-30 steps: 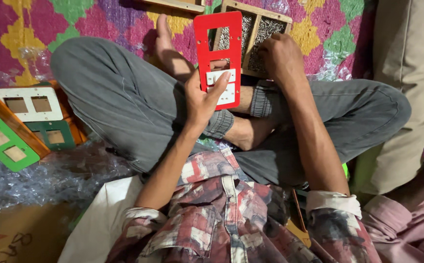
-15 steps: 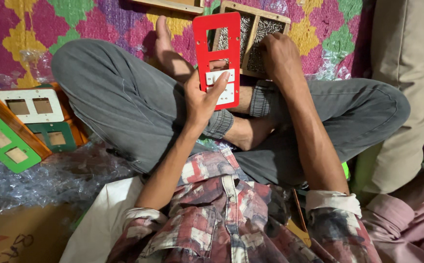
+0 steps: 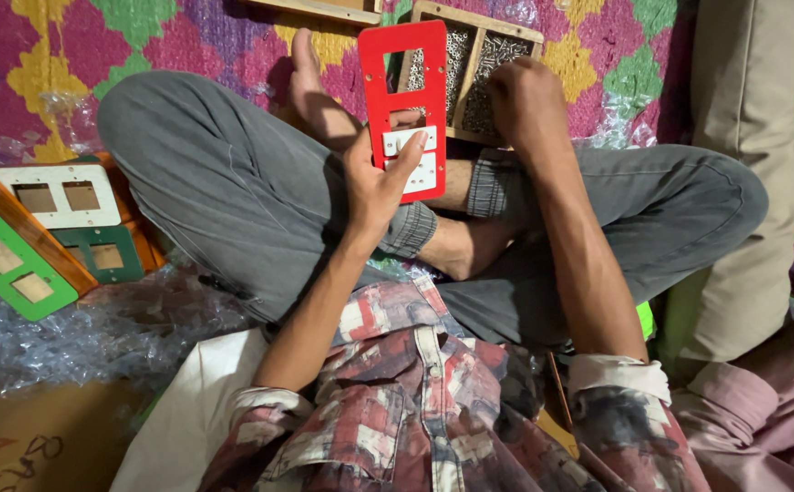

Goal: The person sits cross-legged on a carpeted floor assembling white electrical switch and socket modules into a red plastic faceplate. They pick small screws from a wooden compartment tray and thread them by hand to fasten the modules into the plate, working on their lap.

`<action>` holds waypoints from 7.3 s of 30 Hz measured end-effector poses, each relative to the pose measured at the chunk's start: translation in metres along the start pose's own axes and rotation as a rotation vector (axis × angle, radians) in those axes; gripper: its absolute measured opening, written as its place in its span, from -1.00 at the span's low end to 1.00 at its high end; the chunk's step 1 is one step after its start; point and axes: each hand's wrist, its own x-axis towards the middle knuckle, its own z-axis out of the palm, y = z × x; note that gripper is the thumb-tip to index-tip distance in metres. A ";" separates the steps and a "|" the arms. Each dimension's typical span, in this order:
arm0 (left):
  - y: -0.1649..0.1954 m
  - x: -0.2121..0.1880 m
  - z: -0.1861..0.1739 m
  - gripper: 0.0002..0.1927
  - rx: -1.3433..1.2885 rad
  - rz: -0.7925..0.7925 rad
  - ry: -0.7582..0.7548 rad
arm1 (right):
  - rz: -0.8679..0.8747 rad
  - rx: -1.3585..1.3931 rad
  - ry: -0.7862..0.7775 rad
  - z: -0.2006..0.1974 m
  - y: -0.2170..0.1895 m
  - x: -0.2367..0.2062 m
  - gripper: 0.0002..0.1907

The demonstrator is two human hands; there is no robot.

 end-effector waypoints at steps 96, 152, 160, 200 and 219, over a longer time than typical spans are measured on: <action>-0.002 0.013 -0.027 -0.40 -0.741 -0.191 -0.030 | -0.139 -0.149 -0.026 0.024 -0.064 0.024 -0.95; -0.015 0.002 -0.012 -0.43 -0.857 -0.392 -0.213 | 0.064 0.666 0.359 0.000 -0.114 -0.021 -0.83; -0.007 0.003 -0.013 -0.40 -0.875 -0.390 -0.194 | 0.061 0.777 0.248 -0.005 -0.117 -0.026 -0.67; -0.008 0.003 -0.016 -0.38 -0.895 -0.364 -0.177 | 0.273 1.105 0.023 0.012 -0.110 -0.036 -0.68; -0.009 0.003 -0.018 -0.39 -0.899 -0.349 -0.191 | 0.215 1.114 0.069 0.001 -0.119 -0.027 -0.80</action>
